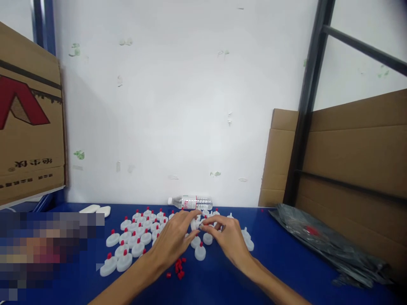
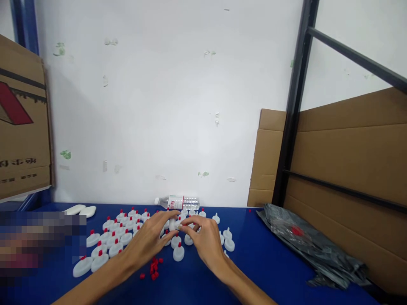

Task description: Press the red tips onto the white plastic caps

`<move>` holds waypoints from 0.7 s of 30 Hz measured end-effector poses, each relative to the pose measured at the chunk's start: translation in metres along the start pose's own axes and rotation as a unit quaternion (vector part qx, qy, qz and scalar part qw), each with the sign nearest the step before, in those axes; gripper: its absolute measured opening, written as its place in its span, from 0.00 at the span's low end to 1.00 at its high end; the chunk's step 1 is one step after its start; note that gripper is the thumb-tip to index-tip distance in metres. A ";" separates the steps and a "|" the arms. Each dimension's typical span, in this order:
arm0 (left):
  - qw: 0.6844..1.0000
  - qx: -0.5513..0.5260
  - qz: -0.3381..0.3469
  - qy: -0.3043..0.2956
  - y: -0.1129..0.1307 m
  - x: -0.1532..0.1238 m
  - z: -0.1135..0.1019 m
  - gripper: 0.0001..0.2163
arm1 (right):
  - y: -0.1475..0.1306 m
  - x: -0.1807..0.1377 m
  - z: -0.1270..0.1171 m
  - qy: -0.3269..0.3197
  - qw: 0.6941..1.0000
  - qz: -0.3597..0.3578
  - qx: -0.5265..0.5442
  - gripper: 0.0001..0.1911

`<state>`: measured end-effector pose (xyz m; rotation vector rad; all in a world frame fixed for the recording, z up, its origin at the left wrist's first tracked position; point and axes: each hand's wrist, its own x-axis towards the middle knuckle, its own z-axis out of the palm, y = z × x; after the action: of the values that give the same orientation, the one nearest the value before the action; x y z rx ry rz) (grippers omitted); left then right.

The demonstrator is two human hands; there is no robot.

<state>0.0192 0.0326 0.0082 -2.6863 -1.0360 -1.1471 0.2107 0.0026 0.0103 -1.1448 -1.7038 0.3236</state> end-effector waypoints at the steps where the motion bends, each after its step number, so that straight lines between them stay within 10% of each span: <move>1: 1.000 -0.002 0.006 0.001 0.001 -0.001 0.000 0.22 | 0.001 -0.002 0.000 0.005 1.000 0.005 0.005 0.06; 21: 0.993 -0.080 0.023 0.081 0.000 -0.008 0.011 0.22 | 0.000 -0.011 0.000 -0.002 0.980 0.074 0.186 0.15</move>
<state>0.0214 0.0313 -0.0051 -2.6596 -0.8907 -1.4694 0.2109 -0.0061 0.0044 -0.9908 -1.4840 0.7069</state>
